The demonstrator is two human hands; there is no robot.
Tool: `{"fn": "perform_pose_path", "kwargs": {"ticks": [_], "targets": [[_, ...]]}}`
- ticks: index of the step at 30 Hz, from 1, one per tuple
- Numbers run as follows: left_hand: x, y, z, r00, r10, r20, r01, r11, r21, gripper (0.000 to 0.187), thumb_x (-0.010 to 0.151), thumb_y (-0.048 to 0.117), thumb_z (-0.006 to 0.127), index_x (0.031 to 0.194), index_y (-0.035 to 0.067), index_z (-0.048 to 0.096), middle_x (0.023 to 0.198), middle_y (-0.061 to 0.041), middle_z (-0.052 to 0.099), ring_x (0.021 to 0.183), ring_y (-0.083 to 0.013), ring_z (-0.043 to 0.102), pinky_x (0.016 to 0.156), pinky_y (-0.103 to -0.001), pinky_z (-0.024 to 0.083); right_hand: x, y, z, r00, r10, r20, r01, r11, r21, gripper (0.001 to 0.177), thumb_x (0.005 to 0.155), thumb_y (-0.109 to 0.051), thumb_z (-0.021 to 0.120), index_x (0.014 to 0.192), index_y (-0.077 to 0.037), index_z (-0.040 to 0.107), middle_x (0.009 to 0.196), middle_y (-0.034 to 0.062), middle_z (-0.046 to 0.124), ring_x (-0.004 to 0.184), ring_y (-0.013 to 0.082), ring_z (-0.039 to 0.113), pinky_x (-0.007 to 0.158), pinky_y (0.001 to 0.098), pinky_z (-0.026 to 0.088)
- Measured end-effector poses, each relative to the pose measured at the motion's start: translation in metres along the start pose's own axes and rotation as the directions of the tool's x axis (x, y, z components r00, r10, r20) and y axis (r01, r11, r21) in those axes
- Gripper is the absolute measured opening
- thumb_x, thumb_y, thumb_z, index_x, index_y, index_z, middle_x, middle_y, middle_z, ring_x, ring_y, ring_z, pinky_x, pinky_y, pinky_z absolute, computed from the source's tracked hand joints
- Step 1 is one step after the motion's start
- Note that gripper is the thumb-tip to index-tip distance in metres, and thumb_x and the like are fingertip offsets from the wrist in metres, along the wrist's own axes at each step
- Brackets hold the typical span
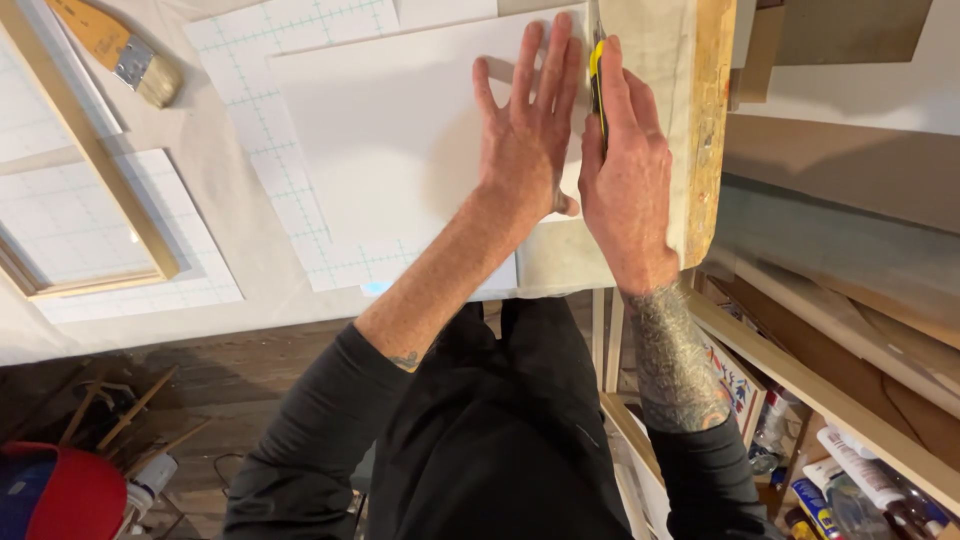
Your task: The recorder is cutting a backing board and assembling a picture frame for a small art print.
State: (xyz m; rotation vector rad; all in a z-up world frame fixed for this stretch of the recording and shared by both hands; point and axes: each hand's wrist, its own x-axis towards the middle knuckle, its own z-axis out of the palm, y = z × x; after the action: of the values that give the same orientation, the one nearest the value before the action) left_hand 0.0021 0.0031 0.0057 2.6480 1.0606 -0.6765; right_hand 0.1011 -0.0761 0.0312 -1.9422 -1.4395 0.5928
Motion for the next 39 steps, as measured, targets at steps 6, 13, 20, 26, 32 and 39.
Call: {"fn": "perform_pose_path", "kwargs": {"ticks": [6, 13, 20, 26, 32, 39], "targets": [[0.000, 0.000, 0.001, 1.000, 0.007, -0.004, -0.007, 1.000, 0.014, 0.166, 0.045, 0.082, 0.086, 0.166, 0.001, 0.007, 0.168, -0.025, -0.007, 0.156, -0.0434, -0.004, 0.117, -0.080, 0.024, -0.001, -0.008, 0.000, 1.000, -0.004, 0.019, 0.004, 0.999, -0.032, 0.063, 0.106, 0.007, 0.055, 0.164, -0.006, 0.034, 0.150, 0.0207, 0.055, 0.124, 0.0365, 0.070, 0.097, 0.0450, 0.061], [0.001, -0.001, -0.001, 1.000, 0.013, 0.001, -0.013, 1.000, 0.014, 0.167, 0.044, 0.081, 0.087, 0.166, 0.001, 0.006, 0.168, -0.025, -0.009, 0.156, -0.0438, -0.006, 0.117, -0.081, 0.023, -0.004, -0.007, 0.003, 0.997, 0.065, 0.038, -0.063, 0.996, -0.059, 0.061, 0.107, 0.005, 0.054, 0.163, -0.008, 0.034, 0.151, 0.0205, 0.055, 0.118, 0.0362, 0.071, 0.091, 0.0439, 0.062], [0.004, 0.001, 0.011, 0.998, 0.004, -0.057, -0.001, 0.999, 0.053, 0.164, 0.048, 0.077, 0.089, 0.167, 0.000, 0.008, 0.168, -0.026, -0.009, 0.156, -0.0439, -0.006, 0.118, -0.080, 0.025, -0.007, -0.010, 0.002, 0.990, 0.118, 0.073, -0.113, 0.991, -0.070, 0.061, 0.106, 0.003, 0.054, 0.162, -0.008, 0.033, 0.155, 0.0210, 0.052, 0.114, 0.0367, 0.072, 0.088, 0.0432, 0.063], [0.002, 0.000, 0.004, 0.998, 0.003, -0.070, 0.001, 0.999, 0.045, 0.163, 0.047, 0.078, 0.089, 0.167, 0.001, 0.010, 0.167, -0.025, -0.009, 0.155, -0.0438, -0.006, 0.117, -0.081, 0.027, -0.022, -0.012, -0.003, 0.995, 0.082, 0.050, -0.080, 0.996, -0.051, 0.062, 0.106, 0.005, 0.053, 0.163, -0.009, 0.034, 0.155, 0.0225, 0.053, 0.123, 0.0413, 0.069, 0.098, 0.0457, 0.060], [0.007, 0.003, 0.035, 0.980, -0.014, -0.197, 0.027, 0.998, 0.061, 0.158, 0.051, 0.071, 0.092, 0.166, -0.002, 0.013, 0.169, -0.023, -0.006, 0.157, -0.0423, -0.004, 0.118, -0.078, 0.028, -0.047, -0.031, -0.019, 0.987, 0.135, 0.083, -0.135, 0.991, -0.012, 0.062, 0.103, 0.005, 0.053, 0.161, -0.007, 0.035, 0.152, 0.0257, 0.053, 0.121, 0.0447, 0.066, 0.097, 0.0474, 0.058], [-0.001, 0.002, 0.012, 0.993, -0.004, -0.122, 0.002, 1.000, -0.016, 0.164, 0.045, 0.077, 0.090, 0.165, -0.002, 0.011, 0.170, -0.021, 0.001, 0.158, -0.0400, 0.002, 0.119, -0.078, 0.026, -0.103, -0.042, -0.027, 0.972, 0.215, 0.092, -0.210, 0.976, -0.057, 0.058, 0.104, 0.002, 0.054, 0.159, -0.008, 0.039, 0.147, 0.0254, 0.057, 0.119, 0.0456, 0.065, 0.094, 0.0486, 0.057]]}}
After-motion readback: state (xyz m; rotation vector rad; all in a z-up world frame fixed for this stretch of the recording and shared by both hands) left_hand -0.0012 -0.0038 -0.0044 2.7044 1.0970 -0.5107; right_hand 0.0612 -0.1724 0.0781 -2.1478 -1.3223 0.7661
